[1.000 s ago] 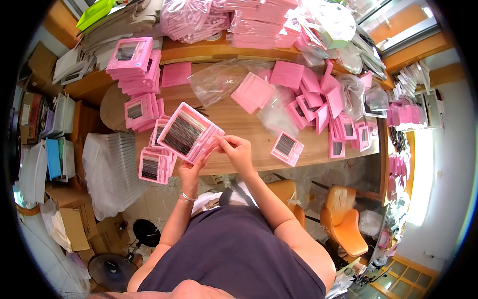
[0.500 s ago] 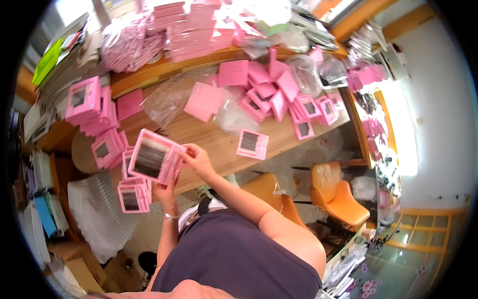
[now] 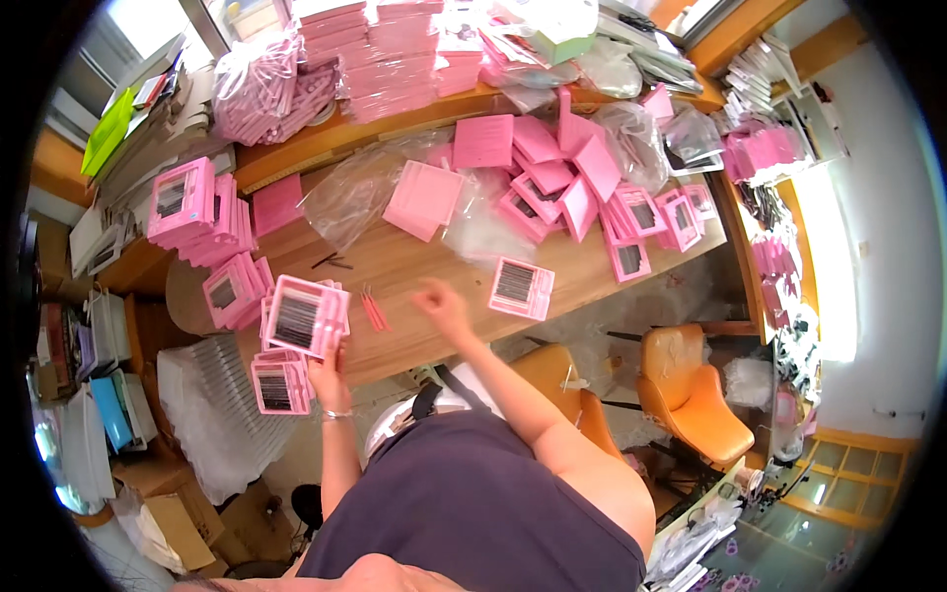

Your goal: The person assembles eyelash packaging by hand, picking up pink boxes, inserting items, and organizing the boxes on a wooden table.

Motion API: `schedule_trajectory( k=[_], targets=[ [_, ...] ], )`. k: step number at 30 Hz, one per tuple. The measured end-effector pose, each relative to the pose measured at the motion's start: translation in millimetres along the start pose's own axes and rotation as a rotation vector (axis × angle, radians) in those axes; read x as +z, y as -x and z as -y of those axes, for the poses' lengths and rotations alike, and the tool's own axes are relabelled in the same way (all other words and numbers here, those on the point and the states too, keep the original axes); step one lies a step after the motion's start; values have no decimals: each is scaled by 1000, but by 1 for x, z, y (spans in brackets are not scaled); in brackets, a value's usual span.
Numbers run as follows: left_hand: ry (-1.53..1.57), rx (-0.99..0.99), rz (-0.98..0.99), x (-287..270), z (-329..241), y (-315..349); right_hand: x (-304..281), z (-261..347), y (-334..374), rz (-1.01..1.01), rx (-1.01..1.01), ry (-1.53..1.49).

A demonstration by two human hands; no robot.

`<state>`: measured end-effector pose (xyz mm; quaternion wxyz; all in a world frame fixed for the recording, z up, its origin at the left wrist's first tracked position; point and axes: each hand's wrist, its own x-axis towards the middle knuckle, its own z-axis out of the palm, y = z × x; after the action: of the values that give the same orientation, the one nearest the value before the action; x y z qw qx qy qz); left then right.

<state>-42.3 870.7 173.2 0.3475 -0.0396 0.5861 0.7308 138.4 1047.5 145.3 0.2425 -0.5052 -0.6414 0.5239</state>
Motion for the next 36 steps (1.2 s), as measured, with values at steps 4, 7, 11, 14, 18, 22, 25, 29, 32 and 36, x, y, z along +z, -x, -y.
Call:
schedule_trajectory(
  k=[4, 7, 11, 14, 18, 22, 25, 29, 32, 36],
  targets=[
    [35, 66, -120, -36, 15, -62, -115, -143, -31, -740, 3, 563],
    [-22, 77, -188, -67, 28, -93, -145, -164, -21, -850, 450, 557],
    [-94, -4, -346, -69, 32, -92, -169, -217, -4, -828, 812, 483],
    [-357, -83, -451, -46, 46, -82, -200, -326, 14, -1057, 883, 306],
    [-1060, 378, -625, -46, 60, -57, -183, -260, 46, -657, 694, -268],
    [-846, -57, 158, 16, 50, -6, -140, -126, 41, -257, 571, -486],
    [-418, -304, 646, 50, 76, 14, -74, -70, 30, 28, 462, -492],
    [-34, -269, 379, 41, 81, 14, -1, -24, 9, 406, 307, -394],
    [8, -114, 147, -10, 59, 9, 38, -10, -19, 472, 314, -260],
    [71, -34, 54, -65, 33, 8, 100, -50, -33, 151, -196, 438]
  ],
)
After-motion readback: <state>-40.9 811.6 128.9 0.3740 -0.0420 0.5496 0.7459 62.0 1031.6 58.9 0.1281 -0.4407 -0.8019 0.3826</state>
